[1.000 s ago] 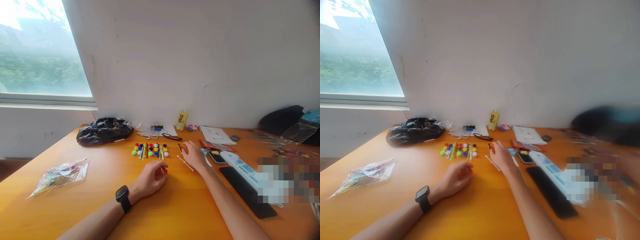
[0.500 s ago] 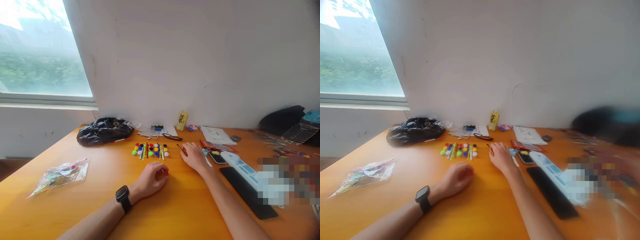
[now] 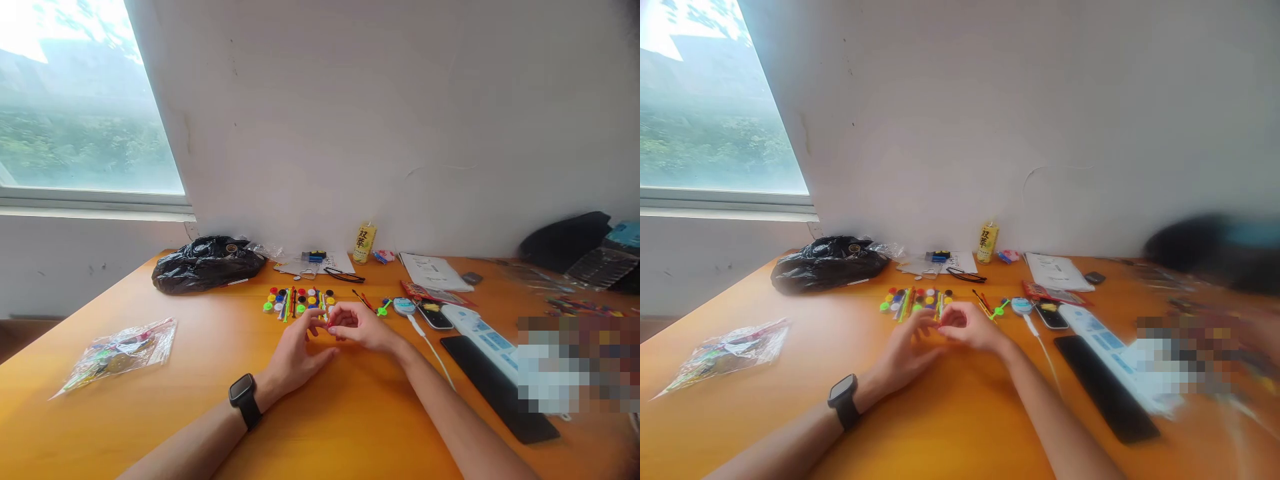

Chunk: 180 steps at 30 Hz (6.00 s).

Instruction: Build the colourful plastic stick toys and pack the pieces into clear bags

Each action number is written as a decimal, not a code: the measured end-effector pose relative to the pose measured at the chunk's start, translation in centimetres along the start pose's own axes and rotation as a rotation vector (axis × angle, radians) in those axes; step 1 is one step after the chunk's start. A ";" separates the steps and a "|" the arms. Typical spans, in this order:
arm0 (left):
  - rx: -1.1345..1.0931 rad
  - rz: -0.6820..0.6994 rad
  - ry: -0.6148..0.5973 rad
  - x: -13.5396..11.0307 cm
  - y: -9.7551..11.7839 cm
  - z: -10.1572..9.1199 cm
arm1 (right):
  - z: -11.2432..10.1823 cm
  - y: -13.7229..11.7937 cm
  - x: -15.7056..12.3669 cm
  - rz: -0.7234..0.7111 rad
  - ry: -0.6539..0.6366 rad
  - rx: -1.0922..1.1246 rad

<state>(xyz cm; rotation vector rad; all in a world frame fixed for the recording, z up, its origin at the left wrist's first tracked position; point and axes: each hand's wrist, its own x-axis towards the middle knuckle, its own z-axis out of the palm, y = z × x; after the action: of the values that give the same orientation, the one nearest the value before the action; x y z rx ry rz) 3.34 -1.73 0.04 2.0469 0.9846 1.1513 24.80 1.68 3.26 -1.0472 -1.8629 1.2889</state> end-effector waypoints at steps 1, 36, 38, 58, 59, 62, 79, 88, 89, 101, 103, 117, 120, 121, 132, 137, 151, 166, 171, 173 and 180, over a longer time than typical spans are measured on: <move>0.013 0.004 -0.007 0.0 0.1 -0.1 | -0.4 0.1 0.2 -0.013 0.075 -0.028; 0.114 0.041 -0.199 -0.1 0.6 -0.2 | -2.2 4.0 0.2 -0.113 0.323 -0.988; 0.119 0.043 -0.197 -0.1 0.6 -0.3 | -2.5 3.5 0.1 -0.109 0.367 -1.035; 0.123 0.049 -0.216 -0.1 0.5 -0.2 | -4.9 1.8 -1.2 0.386 0.565 -1.172; 0.123 0.051 -0.216 -0.1 0.4 -0.2 | -4.9 1.9 -1.2 0.367 0.560 -1.163; 0.125 0.057 -0.210 -0.2 0.2 -0.1 | -5.0 2.3 -1.2 0.355 0.532 -1.131; 0.042 -0.004 -0.004 -0.1 0.0 0.1 | -3.8 1.4 0.3 0.022 0.654 -0.649; -0.113 -0.082 0.151 0.6 -0.5 0.3 | 2.6 0.9 1.1 0.019 0.225 0.184; -0.110 -0.066 0.141 0.6 -0.6 0.3 | 2.9 0.9 1.1 0.037 0.205 0.220; -0.125 0.034 0.003 0.5 0.7 0.0 | 3.0 1.5 0.8 0.056 0.046 0.132; -0.104 0.042 -0.006 0.4 0.9 -0.1 | 2.7 1.5 0.8 0.009 0.055 0.056; 0.033 0.031 -0.144 -0.3 0.1 0.0 | -4.0 3.6 -0.3 0.211 0.433 -1.073; 0.042 0.016 -0.166 -0.3 -0.2 0.1 | -3.9 3.4 -0.4 0.208 0.430 -1.097; 0.043 0.015 -0.159 -0.3 -0.2 0.1 | -3.9 3.2 -0.4 0.201 0.448 -1.102; -0.220 -0.079 -0.171 -0.1 -0.6 0.5 | -0.8 -0.3 -1.1 0.027 -0.184 -0.327; -0.192 -0.033 -0.200 -0.1 0.0 0.3 | -2.4 1.2 -0.9 0.136 -0.001 -0.418; -0.041 0.051 -0.214 -0.1 0.8 -0.1 | -1.7 3.3 0.3 0.026 0.479 -0.907; -0.029 0.068 -0.245 -0.1 1.1 -0.2 | -3.6 2.3 -0.5 0.237 0.614 -1.268; -0.028 0.073 -0.247 -0.1 1.0 -0.2 | -5.3 2.9 -1.0 0.396 0.668 -1.356; -0.027 0.073 -0.251 -0.1 1.0 -0.2 | -5.9 3.4 -1.2 0.390 0.679 -1.363; -0.015 0.077 -0.273 -0.2 1.1 -0.3 | -6.9 4.1 -1.3 0.282 0.750 -1.264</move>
<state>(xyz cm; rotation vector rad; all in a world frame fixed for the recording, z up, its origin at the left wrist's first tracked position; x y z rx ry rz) 3.36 -2.51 0.94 2.1751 0.7682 0.8827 32.23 4.43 1.52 -2.0642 -1.8089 -0.4027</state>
